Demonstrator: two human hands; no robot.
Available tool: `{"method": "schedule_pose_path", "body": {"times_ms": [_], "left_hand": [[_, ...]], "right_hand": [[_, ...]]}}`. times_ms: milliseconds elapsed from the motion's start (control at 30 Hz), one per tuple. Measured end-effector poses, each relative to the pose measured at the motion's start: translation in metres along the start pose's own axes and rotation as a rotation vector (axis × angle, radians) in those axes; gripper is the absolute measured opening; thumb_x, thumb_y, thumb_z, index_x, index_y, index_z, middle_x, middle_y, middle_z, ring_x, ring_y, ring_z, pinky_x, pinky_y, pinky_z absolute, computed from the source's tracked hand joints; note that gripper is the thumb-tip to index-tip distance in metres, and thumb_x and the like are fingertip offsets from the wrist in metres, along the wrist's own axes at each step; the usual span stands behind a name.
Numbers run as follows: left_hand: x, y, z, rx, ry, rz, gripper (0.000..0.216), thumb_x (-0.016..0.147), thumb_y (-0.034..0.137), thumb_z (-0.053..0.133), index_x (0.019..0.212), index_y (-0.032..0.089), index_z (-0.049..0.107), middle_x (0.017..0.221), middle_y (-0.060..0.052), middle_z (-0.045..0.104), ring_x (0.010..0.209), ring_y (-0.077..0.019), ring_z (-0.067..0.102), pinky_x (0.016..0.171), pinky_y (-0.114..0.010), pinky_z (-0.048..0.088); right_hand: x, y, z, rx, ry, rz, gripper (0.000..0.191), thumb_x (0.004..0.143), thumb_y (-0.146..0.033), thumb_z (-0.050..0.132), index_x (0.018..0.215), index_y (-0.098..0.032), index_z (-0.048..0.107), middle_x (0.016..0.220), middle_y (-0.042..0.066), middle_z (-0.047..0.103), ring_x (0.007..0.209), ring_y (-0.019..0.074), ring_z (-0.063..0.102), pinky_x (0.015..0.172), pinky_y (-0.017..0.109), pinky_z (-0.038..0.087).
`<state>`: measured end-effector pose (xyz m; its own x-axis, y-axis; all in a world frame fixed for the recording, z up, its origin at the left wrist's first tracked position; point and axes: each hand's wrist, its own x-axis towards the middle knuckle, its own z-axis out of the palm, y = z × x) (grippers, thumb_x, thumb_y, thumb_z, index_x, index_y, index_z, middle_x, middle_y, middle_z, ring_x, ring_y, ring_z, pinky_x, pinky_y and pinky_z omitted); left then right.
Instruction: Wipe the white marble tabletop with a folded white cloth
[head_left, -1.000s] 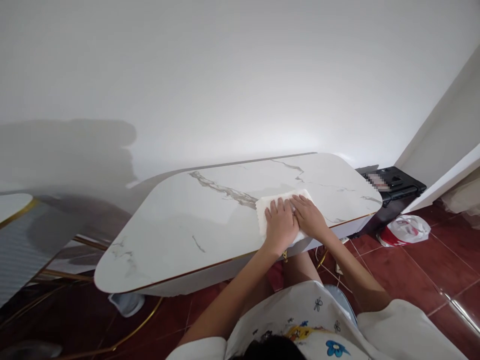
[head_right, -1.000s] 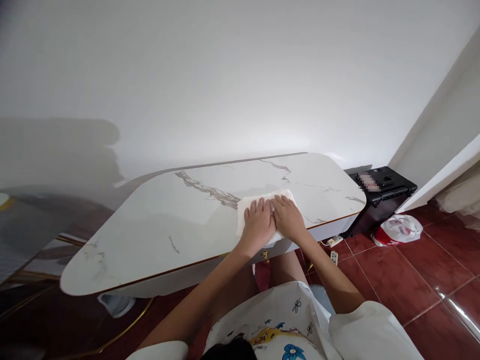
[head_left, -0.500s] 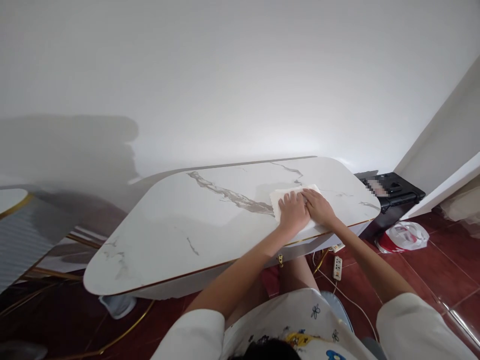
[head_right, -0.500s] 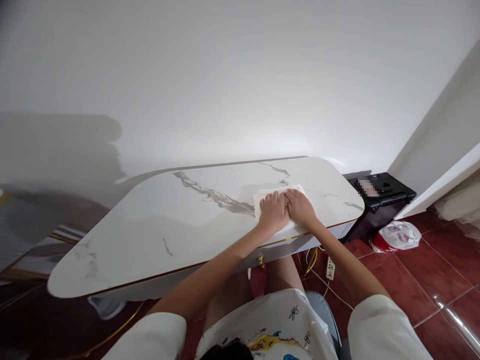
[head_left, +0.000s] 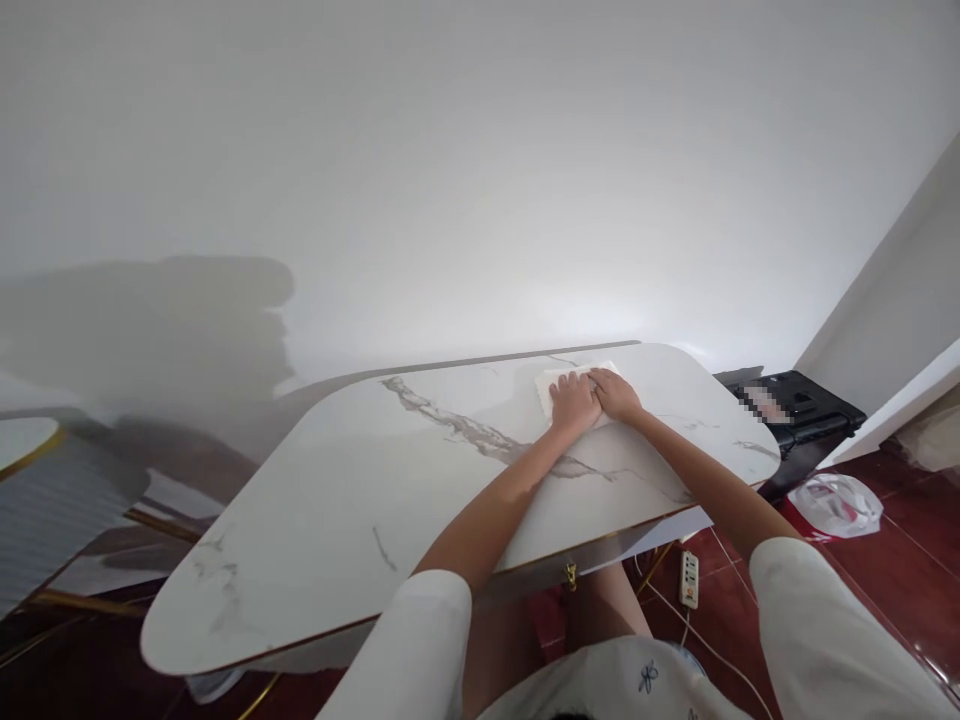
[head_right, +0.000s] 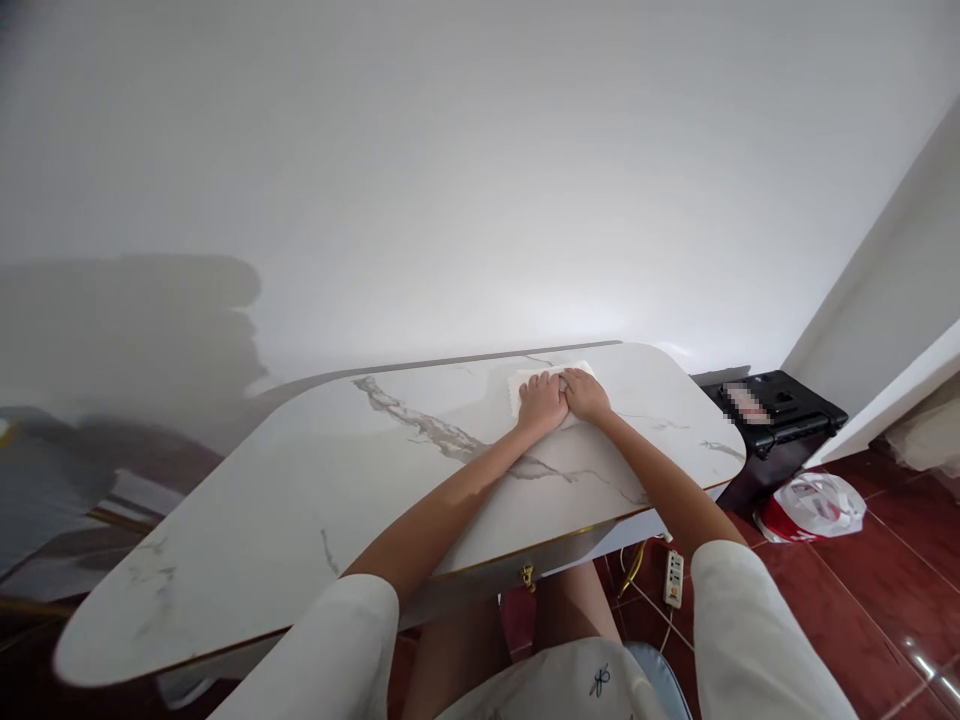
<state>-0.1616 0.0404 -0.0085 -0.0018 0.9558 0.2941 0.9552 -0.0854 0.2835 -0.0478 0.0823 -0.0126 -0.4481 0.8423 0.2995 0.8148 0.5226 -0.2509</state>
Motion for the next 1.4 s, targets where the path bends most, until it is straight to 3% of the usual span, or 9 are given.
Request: {"method": "schedule_pose_path", "body": {"times_ms": [367,633,933,1100,1400], "left_hand": [[0.064,-0.049,0.009,0.001,0.030,0.000,0.037,0.092,0.022,0.037,0.123,0.021,0.056,0.130,-0.011,0.057,0.123,-0.0270,0.046,0.104,-0.043,0.034],[0.095,-0.068,0.013,0.032,0.027,-0.018,0.036,0.091,0.022,0.037,0.122,0.020,0.057,0.128,-0.011,0.059,0.123,-0.0270,0.047,0.104,-0.044,0.033],[0.105,-0.042,0.024,0.062,0.045,-0.038,0.037,0.092,0.023,0.035,0.122,0.015,0.057,0.128,-0.014,0.058,0.121,-0.0303,0.046,0.103,-0.046,0.033],[0.117,-0.024,0.033,0.073,0.024,-0.009,0.036,0.092,0.024,0.036,0.119,0.016,0.057,0.124,-0.014,0.060,0.119,-0.0299,0.048,0.101,-0.045,0.035],[0.117,-0.025,0.036,0.087,0.026,0.022,0.035,0.091,0.023,0.036,0.119,0.019,0.057,0.125,-0.012,0.060,0.120,-0.0290,0.048,0.101,-0.044,0.035]], "right_hand": [[0.073,-0.007,0.021,0.026,0.004,0.053,0.046,0.094,-0.011,0.034,0.135,-0.011,0.054,0.145,0.010,0.052,0.136,0.0199,0.043,0.116,0.032,0.030],[0.109,-0.002,0.036,0.061,0.016,0.025,0.044,0.093,-0.012,0.033,0.130,-0.014,0.058,0.137,0.011,0.058,0.130,0.0221,0.050,0.111,0.036,0.037],[0.113,0.032,0.032,0.099,0.002,-0.020,0.047,0.092,-0.009,0.034,0.134,-0.010,0.055,0.141,0.012,0.056,0.133,0.0197,0.046,0.115,0.034,0.032],[0.113,0.055,0.027,0.132,0.017,0.053,0.045,0.092,-0.011,0.036,0.132,-0.015,0.058,0.139,0.010,0.058,0.131,0.0203,0.049,0.112,0.036,0.035],[0.105,0.051,0.022,0.103,0.021,0.069,0.047,0.091,-0.010,0.035,0.131,-0.017,0.060,0.138,0.009,0.059,0.130,0.0215,0.050,0.112,0.037,0.035]]}}
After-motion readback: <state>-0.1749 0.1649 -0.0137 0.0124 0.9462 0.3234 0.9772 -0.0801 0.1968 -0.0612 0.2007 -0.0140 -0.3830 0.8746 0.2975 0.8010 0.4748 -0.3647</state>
